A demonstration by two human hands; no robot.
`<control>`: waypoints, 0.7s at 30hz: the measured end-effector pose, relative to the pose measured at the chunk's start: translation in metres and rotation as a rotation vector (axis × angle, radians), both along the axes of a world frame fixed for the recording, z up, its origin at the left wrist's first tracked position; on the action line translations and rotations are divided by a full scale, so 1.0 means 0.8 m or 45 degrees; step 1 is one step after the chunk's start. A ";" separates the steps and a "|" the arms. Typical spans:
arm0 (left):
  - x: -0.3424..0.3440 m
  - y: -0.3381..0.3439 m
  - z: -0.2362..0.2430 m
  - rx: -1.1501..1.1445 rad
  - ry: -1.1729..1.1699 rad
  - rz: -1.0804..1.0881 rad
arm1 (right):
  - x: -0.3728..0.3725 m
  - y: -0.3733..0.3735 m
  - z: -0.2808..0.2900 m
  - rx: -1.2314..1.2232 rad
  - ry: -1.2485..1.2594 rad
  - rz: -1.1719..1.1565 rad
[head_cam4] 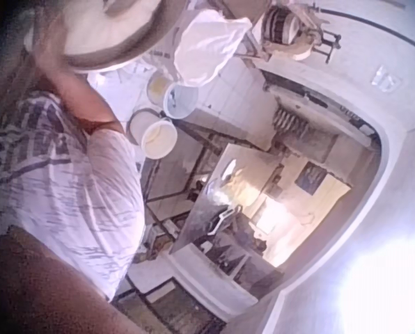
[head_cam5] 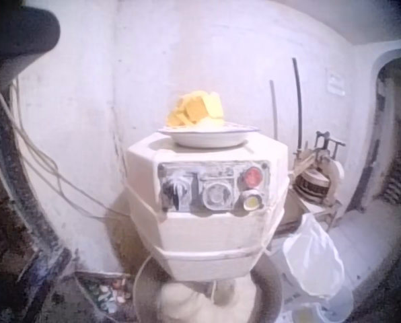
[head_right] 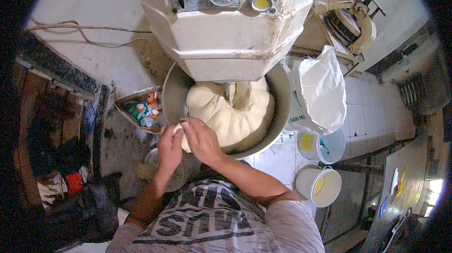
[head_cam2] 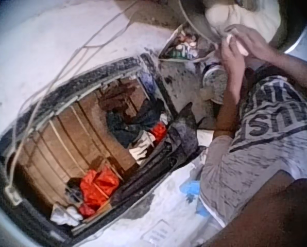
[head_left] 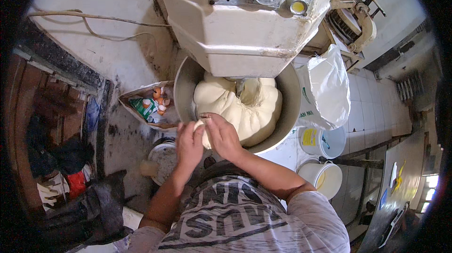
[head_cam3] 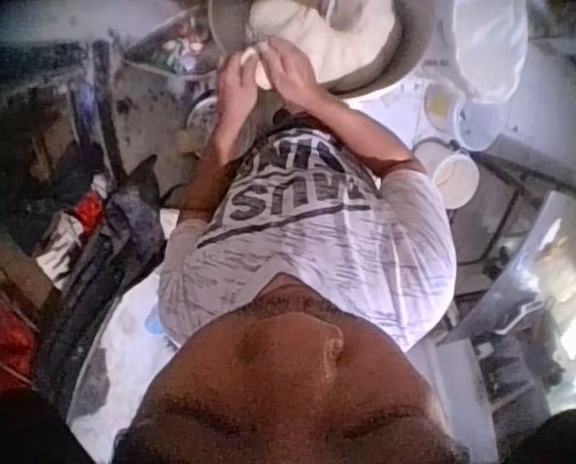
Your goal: The person reaches into a large industrial mixing bowl, pulls a piece of dough from the main mass, and stretches it by hand to check its consistency.
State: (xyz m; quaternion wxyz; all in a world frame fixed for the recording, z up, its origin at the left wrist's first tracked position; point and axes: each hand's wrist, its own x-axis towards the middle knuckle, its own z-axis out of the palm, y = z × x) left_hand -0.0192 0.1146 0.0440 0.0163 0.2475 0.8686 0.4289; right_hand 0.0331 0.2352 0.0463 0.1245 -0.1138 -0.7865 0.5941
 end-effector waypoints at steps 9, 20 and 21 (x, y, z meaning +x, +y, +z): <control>-0.048 -0.051 0.008 0.534 -1.058 -0.029 | -0.006 0.036 -0.021 -0.651 -0.182 -0.176; 0.003 0.003 0.023 1.023 -1.299 0.120 | -0.002 0.011 0.041 -1.186 -0.161 0.107; 0.000 0.002 0.024 1.053 -1.261 0.100 | -0.005 0.013 0.040 -0.878 -0.087 0.145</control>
